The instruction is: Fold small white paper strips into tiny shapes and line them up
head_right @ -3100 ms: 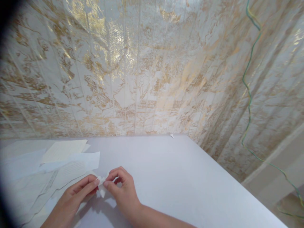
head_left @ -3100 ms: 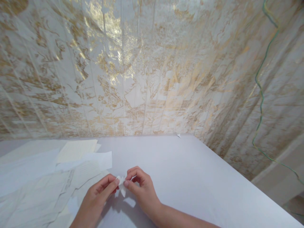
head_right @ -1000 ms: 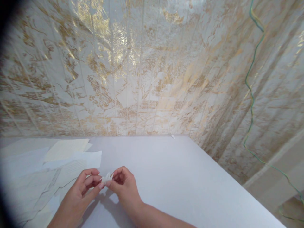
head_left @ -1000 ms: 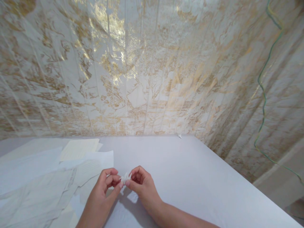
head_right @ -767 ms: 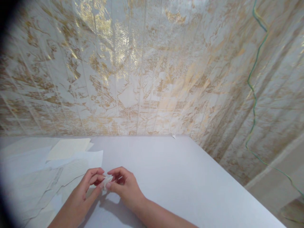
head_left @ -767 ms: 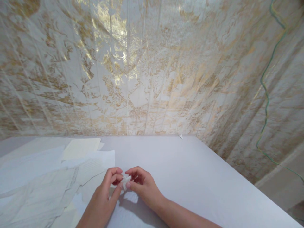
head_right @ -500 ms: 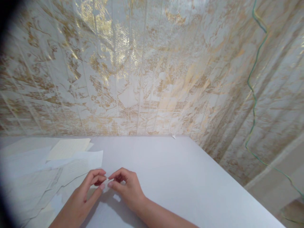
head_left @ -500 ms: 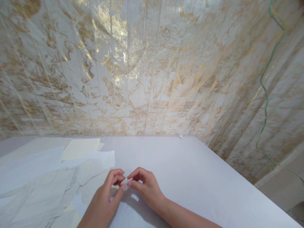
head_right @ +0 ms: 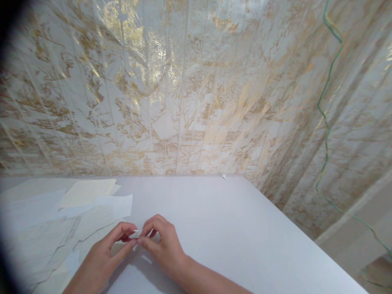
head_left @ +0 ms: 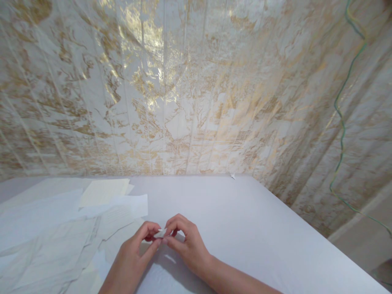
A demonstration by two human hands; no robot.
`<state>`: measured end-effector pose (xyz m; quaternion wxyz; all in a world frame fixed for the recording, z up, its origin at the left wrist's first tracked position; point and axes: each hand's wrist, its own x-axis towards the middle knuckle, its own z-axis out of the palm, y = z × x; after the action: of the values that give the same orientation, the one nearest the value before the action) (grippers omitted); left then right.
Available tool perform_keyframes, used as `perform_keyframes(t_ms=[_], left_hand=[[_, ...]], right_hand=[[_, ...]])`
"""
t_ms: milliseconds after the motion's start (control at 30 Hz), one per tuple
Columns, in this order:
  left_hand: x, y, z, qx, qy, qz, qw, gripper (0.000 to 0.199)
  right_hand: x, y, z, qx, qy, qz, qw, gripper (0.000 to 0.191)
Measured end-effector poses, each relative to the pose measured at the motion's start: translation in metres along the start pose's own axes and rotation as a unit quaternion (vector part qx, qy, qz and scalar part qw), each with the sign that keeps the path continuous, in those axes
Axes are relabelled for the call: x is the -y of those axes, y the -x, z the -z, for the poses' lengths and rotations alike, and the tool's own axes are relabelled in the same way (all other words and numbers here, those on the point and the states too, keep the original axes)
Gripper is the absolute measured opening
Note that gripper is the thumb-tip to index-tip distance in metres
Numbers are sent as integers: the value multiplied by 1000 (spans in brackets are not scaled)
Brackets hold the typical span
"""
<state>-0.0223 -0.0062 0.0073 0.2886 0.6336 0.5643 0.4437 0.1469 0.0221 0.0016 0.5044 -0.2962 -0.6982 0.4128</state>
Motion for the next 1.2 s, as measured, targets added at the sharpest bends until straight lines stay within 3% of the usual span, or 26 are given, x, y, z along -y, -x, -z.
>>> perform_keyframes(t_ms=[167, 500, 833, 1200], left_hand=[[-1, 0, 1, 5, 1, -10, 1000, 20], [-4, 3, 1, -11, 15, -15, 1000, 24], [-5, 1, 3, 21, 13, -5, 1000, 26], [-4, 1, 1, 14, 13, 17, 1000, 22]], right_hand=[[4, 0, 1, -8, -2, 0, 1000, 23], [-2, 1, -3, -42, -57, -72, 995, 21], [2, 1, -3, -38, -57, -51, 996, 20], [-4, 1, -5, -58, -69, -98, 991, 15]])
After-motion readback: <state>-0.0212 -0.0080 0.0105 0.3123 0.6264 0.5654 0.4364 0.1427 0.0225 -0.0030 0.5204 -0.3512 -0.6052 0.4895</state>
